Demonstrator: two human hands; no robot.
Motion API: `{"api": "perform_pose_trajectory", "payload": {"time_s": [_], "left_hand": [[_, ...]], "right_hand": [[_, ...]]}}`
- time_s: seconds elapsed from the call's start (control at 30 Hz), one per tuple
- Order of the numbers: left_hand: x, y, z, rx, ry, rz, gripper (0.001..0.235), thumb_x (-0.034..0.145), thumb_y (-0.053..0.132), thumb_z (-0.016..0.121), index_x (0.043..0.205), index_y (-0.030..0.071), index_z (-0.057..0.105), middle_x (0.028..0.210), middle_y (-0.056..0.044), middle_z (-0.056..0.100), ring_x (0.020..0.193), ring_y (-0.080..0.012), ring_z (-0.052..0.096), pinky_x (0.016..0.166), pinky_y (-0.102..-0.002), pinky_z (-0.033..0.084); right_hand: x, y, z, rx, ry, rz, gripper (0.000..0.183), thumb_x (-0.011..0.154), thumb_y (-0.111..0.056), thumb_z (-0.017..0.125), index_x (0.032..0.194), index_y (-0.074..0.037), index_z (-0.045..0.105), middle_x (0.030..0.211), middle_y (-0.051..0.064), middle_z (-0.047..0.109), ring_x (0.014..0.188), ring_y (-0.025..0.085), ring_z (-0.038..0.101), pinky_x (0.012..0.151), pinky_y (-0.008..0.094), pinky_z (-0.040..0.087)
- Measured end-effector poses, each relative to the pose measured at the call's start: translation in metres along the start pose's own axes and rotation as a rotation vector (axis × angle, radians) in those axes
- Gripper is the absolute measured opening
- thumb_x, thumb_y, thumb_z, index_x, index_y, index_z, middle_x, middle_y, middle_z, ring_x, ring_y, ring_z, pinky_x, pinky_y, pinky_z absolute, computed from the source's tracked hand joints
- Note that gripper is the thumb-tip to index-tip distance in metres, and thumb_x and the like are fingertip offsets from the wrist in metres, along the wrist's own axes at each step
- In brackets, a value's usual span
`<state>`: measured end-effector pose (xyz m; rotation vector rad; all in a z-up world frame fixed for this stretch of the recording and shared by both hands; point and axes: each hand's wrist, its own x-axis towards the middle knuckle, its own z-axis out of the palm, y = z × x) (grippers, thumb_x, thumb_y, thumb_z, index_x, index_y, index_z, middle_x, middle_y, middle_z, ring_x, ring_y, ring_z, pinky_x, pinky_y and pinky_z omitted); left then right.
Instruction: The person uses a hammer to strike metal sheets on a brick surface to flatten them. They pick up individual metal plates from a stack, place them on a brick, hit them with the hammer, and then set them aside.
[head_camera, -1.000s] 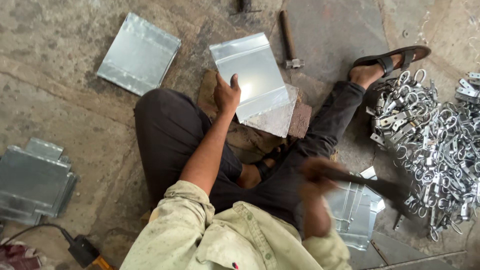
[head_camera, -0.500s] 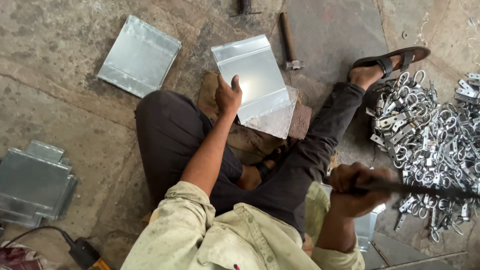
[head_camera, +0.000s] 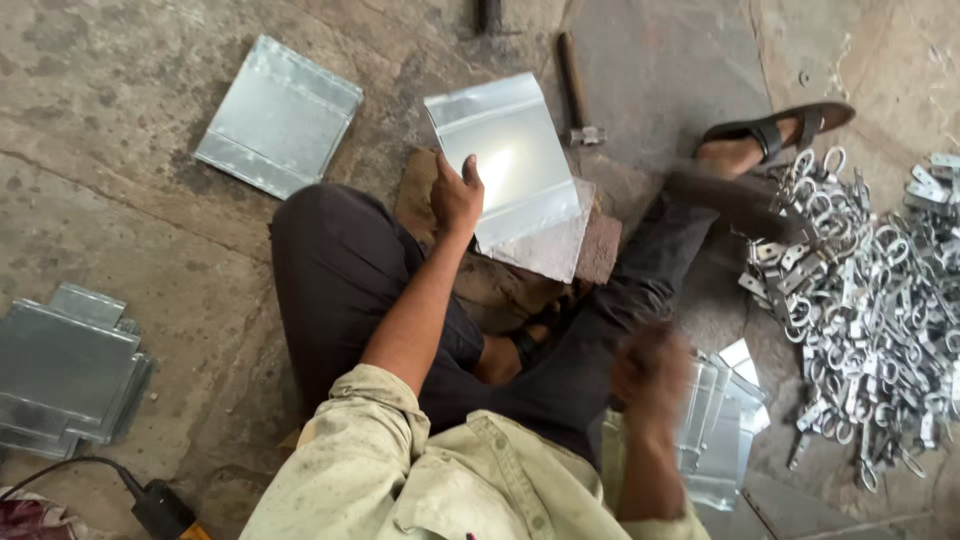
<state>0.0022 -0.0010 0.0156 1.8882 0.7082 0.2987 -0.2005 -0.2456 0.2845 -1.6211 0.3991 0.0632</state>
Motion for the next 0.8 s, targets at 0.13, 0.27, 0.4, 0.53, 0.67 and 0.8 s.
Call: {"api": "perform_pose_trajectory", "payload": {"time_s": [0.13,0.27,0.4,0.53,0.67,0.8], "left_hand": [[-0.003,-0.006,0.0,0.037,0.069,0.041,0.067,0.106,0.048,0.054,0.144,-0.007,0.045,0.072,-0.014,0.068,0.052,-0.0264,0.062,0.047,-0.041,0.049],[-0.002,-0.015,0.007,0.012,0.055,0.0,0.07,0.105,0.047,0.053,0.145,-0.009,0.042,0.071,-0.014,0.067,0.052,-0.0268,0.063,0.047,-0.041,0.05],[-0.005,-0.011,0.006,0.047,0.05,0.017,0.069,0.106,0.047,0.053,0.148,-0.008,0.042,0.069,-0.015,0.065,0.051,-0.0307,0.06,0.046,-0.043,0.046],[-0.004,0.0,-0.009,0.05,-0.06,-0.088,0.069,0.105,0.046,0.05,0.151,-0.004,0.04,0.066,-0.016,0.066,0.048,-0.0341,0.057,0.045,-0.044,0.043],[-0.002,-0.001,-0.002,0.052,0.045,-0.031,0.07,0.105,0.048,0.052,0.145,-0.008,0.043,0.074,-0.014,0.069,0.054,-0.0266,0.066,0.047,-0.039,0.049],[-0.001,-0.004,0.004,0.024,-0.008,-0.096,0.074,0.104,0.048,0.051,0.148,-0.01,0.038,0.074,-0.016,0.071,0.056,-0.0272,0.069,0.052,-0.04,0.053]], "right_hand": [[-0.001,0.009,-0.015,0.359,-0.098,-0.632,0.054,0.103,-0.066,0.051,0.106,-0.012,0.054,0.061,0.004,0.047,0.044,0.01,0.034,0.041,0.026,0.027],[0.073,0.109,-0.027,0.296,-0.768,-0.507,0.052,0.097,-0.053,0.064,0.107,-0.002,0.064,0.074,0.006,0.051,0.061,0.016,0.045,0.053,0.031,0.038],[0.028,0.158,0.016,-0.54,-0.178,-0.112,0.036,0.11,-0.042,0.05,0.098,-0.01,0.059,0.074,0.003,0.048,0.059,0.016,0.044,0.052,0.031,0.035],[0.01,0.078,0.015,-0.158,-0.166,0.177,0.045,0.103,-0.053,0.049,0.088,-0.011,0.051,0.061,-0.002,0.042,0.044,0.009,0.036,0.038,0.027,0.029],[-0.004,0.015,-0.016,-0.016,-0.108,-0.202,0.055,0.099,-0.063,0.054,0.09,-0.009,0.05,0.055,0.003,0.041,0.036,0.012,0.028,0.032,0.027,0.021],[0.003,0.045,-0.019,0.281,-0.173,-0.648,0.058,0.101,-0.071,0.053,0.103,-0.013,0.053,0.061,0.003,0.046,0.04,0.01,0.031,0.038,0.029,0.027]]}}
